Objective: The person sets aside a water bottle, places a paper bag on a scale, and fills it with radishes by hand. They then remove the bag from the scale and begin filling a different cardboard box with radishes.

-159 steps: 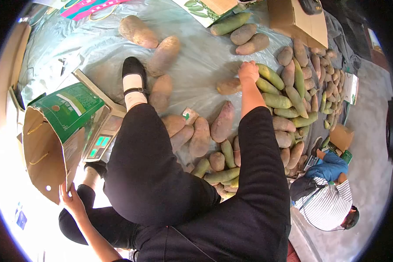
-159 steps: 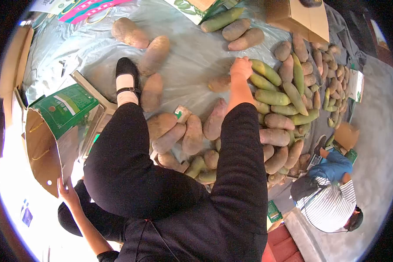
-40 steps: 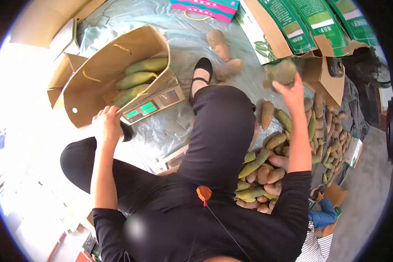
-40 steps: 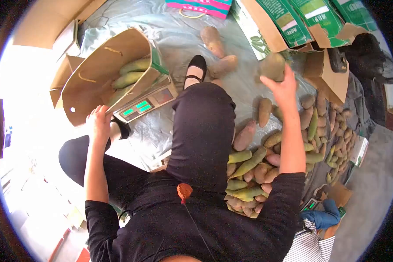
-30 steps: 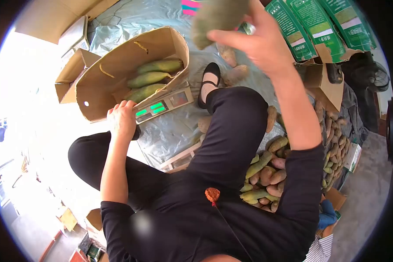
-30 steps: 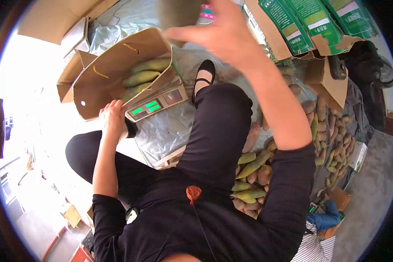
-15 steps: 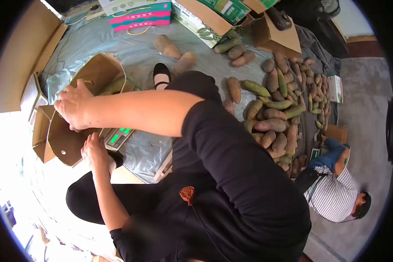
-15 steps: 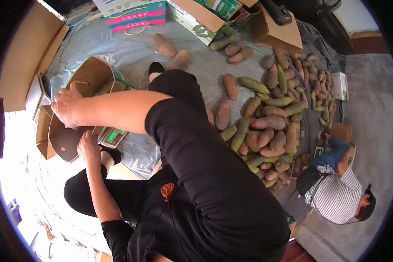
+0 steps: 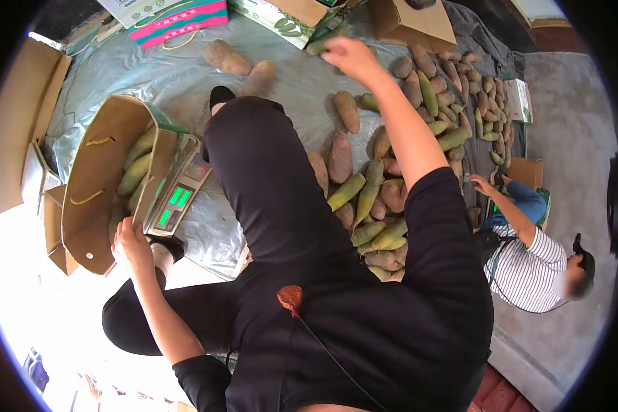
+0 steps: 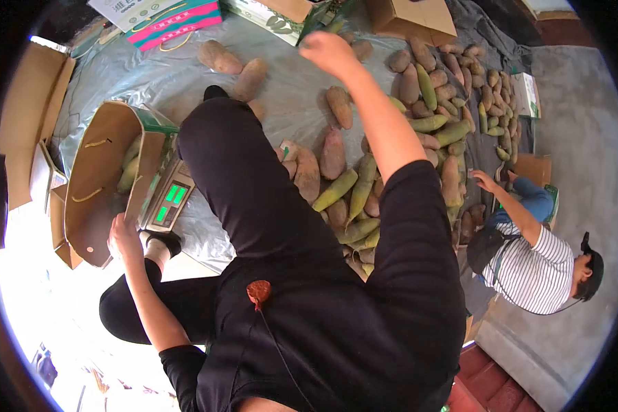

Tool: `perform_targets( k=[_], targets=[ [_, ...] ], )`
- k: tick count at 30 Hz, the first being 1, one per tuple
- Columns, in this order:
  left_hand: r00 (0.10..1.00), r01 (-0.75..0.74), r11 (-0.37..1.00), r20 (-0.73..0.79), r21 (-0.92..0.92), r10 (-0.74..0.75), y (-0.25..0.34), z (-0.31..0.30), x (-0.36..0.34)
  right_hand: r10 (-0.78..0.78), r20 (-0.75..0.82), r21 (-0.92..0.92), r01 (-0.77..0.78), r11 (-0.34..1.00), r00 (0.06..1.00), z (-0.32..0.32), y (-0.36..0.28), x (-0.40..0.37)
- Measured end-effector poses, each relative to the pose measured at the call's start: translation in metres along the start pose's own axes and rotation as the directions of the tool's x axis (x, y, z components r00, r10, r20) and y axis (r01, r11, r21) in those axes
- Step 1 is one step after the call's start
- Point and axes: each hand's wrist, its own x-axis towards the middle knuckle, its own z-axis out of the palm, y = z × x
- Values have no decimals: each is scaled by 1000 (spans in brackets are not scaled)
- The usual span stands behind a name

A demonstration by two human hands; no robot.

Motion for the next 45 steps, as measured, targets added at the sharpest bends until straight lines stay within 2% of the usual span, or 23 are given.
perform_targets(
  k=[1, 3, 5, 7, 9, 10, 12, 15, 16, 18, 19, 20, 24, 26, 28, 31, 34, 36, 39, 40, 42, 44, 45],
  targets=[
    [994, -41, 998, -98, -36, 38, -2, 3, -1, 31, -40, -26, -32, 999, 999, 3, 38, -16],
    [996, -37, 998, -88, -42, 33, -3, 5, 0, 132, -31, -4, -132, 991, 991, 16, 118, -52],
    [996, -35, 998, -79, -44, 31, -4, 6, 0, 367, 101, -136, -353, 926, 925, 22, 162, -94],
    [998, -7, 997, -59, -73, 3, -3, 7, 1, 205, 28, -326, -185, 927, 978, 40, 213, -142],
    [999, 2, 997, -42, -81, -5, -4, 9, 0, 443, 94, -339, -390, 856, 892, 51, 234, -180],
    [999, -15, 996, -51, -89, 11, -6, 11, 0, 449, 98, -336, -396, 855, 888, 51, 229, -192],
    [998, -36, 995, -59, -90, 30, -10, 13, 0, 822, 207, -311, -761, 569, 530, 51, 218, -211],
    [998, -27, 996, -60, -83, 23, -9, 13, 1, 825, 289, -237, -798, 554, 486, 53, 210, -237],
    [998, -16, 996, -61, -92, 10, -8, 13, 1, 821, 293, -234, -796, 559, 490, 58, 213, -243],
    [998, 4, 996, -67, -94, -11, -7, 12, 0, 709, 299, -196, -686, 701, 639, 72, 223, -256],
    [997, -3, 995, -76, -103, -4, -6, 13, -1, 781, 215, -292, -725, 624, 586, 74, 217, -258],
    [996, -5, 994, -90, -108, -5, -6, 12, -1, 768, 227, -288, -712, 640, 599, 77, 217, -260],
    [997, 37, 996, -57, -76, -41, -3, 6, -1, 720, 293, 1, -753, 658, 630, 94, 236, -263],
    [998, 54, 998, -37, -13, -54, -3, 4, -3, 721, 216, 84, -748, 658, 658, 110, 257, -271],
    [997, 42, 999, -70, 8, -41, 3, -1, -4, 806, 161, -13, -815, 579, 570, 92, 206, -262],
    [996, 80, 997, -46, -11, -80, 5, -3, -5, 808, 147, -62, -810, 583, 570, 94, 211, -266],
    [997, 50, 998, -57, -44, -52, 2, -3, -6, 751, 107, 80, -759, 646, 651, 84, 181, -265],
    [998, 15, 998, -67, -63, -19, 1, -3, -7, 738, 85, 77, -743, 665, 670, 79, 169, -260],
    [998, 23, 997, -56, -71, -27, -1, -4, -6, 556, -81, -51, -561, 827, 827, 62, 149, -254],
    [999, 20, 997, -49, -74, -23, 0, -5, -6, 550, -86, -51, -555, 830, 831, 56, 149, -246],
    [998, 20, 997, -57, -73, -24, 1, -9, -7, 374, -113, 152, -356, 922, 920, 37, 135, -222],
    [999, 31, 998, -26, -52, -33, 2, -11, -6, 220, -188, 148, -194, 970, 957, 16, 107, -187],
    [999, 19, 998, -34, -60, -21, 2, -12, -6, 137, -194, 149, -109, 983, 971, -3, 63, -168]
  ],
)
